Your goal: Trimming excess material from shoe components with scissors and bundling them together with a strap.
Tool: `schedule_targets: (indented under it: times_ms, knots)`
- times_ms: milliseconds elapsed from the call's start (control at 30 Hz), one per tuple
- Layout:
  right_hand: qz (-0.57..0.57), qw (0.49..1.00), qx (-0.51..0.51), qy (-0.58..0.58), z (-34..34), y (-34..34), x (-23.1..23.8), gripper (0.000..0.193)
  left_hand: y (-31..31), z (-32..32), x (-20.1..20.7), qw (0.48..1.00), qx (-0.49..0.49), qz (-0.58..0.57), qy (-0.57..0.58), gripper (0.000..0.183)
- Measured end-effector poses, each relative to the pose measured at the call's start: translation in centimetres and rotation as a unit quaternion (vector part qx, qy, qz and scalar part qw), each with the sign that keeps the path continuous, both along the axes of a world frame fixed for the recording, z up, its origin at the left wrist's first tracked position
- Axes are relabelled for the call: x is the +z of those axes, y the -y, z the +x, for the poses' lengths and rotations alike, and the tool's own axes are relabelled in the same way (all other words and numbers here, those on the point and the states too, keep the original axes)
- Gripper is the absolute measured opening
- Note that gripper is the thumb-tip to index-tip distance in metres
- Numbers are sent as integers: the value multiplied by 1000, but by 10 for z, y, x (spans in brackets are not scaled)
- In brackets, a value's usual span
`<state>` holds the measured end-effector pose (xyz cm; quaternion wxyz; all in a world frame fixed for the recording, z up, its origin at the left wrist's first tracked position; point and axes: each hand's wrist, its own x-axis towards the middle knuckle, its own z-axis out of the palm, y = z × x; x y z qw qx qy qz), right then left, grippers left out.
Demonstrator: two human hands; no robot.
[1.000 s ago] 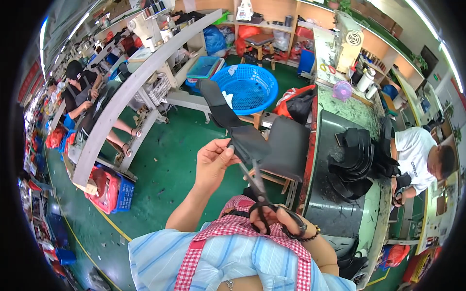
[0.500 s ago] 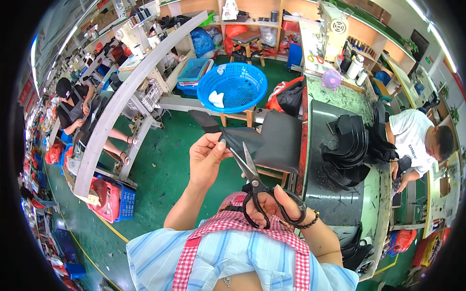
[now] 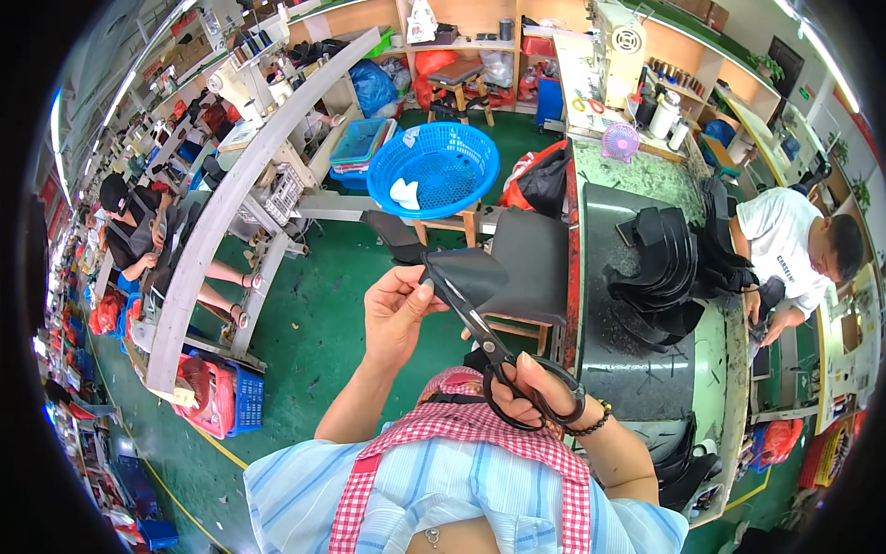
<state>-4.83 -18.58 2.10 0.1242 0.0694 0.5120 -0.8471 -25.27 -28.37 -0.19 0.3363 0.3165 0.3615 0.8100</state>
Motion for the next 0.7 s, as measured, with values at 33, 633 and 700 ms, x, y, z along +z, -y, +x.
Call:
schedule_targets:
  times_ms: [33,633,700]
  knots:
    - [3,1000,-5,8,2,0,2,76,0,1,0,1000,0,-1,1,15]
    - [-28,999,-23,6,21,-11,-4,80,-9,15,-6,993,-115,-29,8,25]
    - [-39,999,-32,-9,26,-10,-4,77,-14,19,-3,990,-136,-31,6,25]
